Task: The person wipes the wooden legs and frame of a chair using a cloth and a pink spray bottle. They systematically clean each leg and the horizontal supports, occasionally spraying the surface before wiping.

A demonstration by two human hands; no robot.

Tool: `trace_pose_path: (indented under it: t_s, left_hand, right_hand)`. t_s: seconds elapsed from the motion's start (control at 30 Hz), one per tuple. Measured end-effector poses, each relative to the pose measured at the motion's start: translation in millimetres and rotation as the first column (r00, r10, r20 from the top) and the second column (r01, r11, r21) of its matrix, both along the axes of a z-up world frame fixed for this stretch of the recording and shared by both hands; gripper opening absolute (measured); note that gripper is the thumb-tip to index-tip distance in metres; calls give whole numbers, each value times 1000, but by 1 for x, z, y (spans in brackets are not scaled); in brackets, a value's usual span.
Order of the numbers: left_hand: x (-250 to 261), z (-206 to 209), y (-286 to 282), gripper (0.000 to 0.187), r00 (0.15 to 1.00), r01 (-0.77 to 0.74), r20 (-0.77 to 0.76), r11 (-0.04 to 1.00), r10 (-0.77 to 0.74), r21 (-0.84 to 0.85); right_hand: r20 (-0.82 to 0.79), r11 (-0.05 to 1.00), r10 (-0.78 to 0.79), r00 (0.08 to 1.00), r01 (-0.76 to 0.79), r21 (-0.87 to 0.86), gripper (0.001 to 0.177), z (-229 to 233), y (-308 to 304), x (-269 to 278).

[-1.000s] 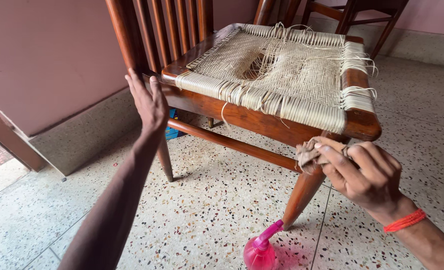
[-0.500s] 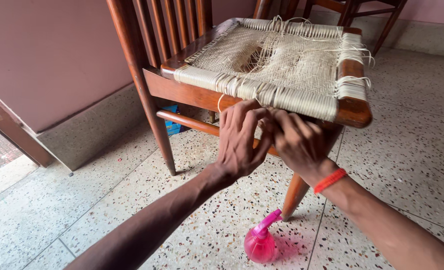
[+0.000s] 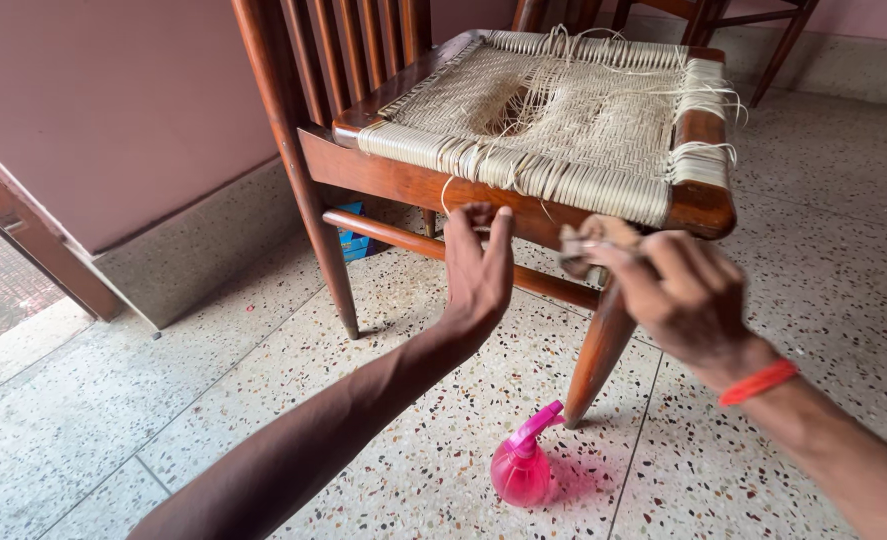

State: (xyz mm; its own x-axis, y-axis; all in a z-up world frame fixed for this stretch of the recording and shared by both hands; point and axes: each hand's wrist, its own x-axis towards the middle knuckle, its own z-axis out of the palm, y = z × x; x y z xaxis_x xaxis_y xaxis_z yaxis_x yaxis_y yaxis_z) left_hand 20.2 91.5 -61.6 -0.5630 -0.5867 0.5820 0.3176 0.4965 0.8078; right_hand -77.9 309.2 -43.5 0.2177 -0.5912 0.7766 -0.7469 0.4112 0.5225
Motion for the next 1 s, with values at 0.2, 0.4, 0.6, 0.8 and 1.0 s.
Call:
trace_pose_path:
  t_s: [0.2, 0.4, 0.6, 0.8, 1.0]
  left_hand:
    - [-21, 3, 10, 63, 994, -18, 97, 803, -50, 596]
    - [-33, 7, 29, 73, 969, 154, -8, 582, -245, 799]
    - [-34, 6, 38, 73, 961, 200, -55, 541, -272, 817]
    - [-19, 2, 45, 61, 917, 231, 37, 604, -397, 763]
    - [-6, 9, 55, 66, 824, 324, 80, 583, -561, 745]
  right_hand:
    - [270, 997, -35, 962, 52, -56, 23, -15, 43, -9]
    - [480, 973, 165, 862, -61, -224, 22, -28, 45, 6]
    - [576, 966, 118, 809, 41, -256, 23, -24, 39, 4]
    - [252, 988, 139, 958, -116, -104, 25, -12, 9, 16]
    - [70, 997, 38, 997, -34, -66, 29, 2, -41, 10]
